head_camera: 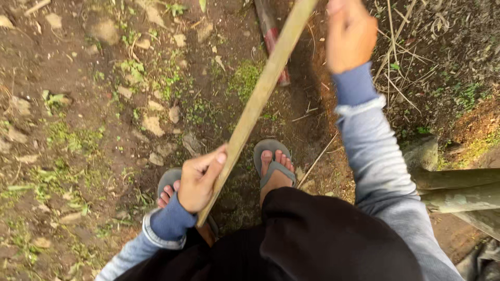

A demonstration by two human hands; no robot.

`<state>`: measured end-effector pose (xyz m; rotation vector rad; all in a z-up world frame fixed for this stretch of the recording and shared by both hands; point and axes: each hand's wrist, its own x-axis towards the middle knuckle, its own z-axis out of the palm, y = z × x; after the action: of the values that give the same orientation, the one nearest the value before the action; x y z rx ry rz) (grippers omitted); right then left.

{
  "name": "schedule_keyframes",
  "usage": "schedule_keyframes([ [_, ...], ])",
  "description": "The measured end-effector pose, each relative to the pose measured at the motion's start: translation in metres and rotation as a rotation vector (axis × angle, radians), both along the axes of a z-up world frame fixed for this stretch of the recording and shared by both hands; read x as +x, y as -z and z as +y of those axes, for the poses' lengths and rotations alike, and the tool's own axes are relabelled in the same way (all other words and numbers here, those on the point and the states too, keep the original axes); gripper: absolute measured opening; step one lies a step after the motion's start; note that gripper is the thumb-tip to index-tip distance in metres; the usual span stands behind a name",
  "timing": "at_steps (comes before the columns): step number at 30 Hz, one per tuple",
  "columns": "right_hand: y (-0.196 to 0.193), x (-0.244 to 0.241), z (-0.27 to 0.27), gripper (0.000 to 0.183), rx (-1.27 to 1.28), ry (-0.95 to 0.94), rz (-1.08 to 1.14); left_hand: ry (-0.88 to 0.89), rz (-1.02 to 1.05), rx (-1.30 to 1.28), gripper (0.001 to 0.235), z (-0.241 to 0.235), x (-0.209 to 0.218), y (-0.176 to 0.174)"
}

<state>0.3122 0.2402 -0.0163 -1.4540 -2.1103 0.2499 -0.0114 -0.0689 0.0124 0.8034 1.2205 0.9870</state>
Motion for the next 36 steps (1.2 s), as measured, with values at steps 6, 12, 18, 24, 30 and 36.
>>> schedule_keyframes([
  [6, 0.004, 0.064, 0.038, 0.026, -0.378, 0.277, 0.905, 0.019, 0.151, -0.034, 0.039, -0.004, -0.013, 0.024],
  [12, 0.013, -0.027, -0.068, 0.018, -0.533, -0.004, 0.658, -0.269, 0.367, 0.084, 0.037, 0.037, -0.006, 0.031],
  [18, -0.008, -0.121, -0.175, 0.020, -1.065, -0.175, 0.520, -0.491, 0.287, 0.209, 0.030, 0.067, -0.013, 0.041],
  [24, -0.016, -0.146, -0.204, 0.025, -1.173, -0.408, 0.525, -0.617, 0.148, 0.250, 0.027, 0.076, -0.012, 0.044],
  [30, -0.019, -0.150, -0.204, 0.025, -1.197, -0.450, 0.651, -0.628, 0.067, 0.254, 0.029, 0.070, -0.009, 0.045],
  [36, -0.029, -0.150, -0.195, 0.021, -1.117, -0.324, 0.424, -0.431, 0.120, 0.162, 0.031, 0.072, -0.025, 0.030],
])
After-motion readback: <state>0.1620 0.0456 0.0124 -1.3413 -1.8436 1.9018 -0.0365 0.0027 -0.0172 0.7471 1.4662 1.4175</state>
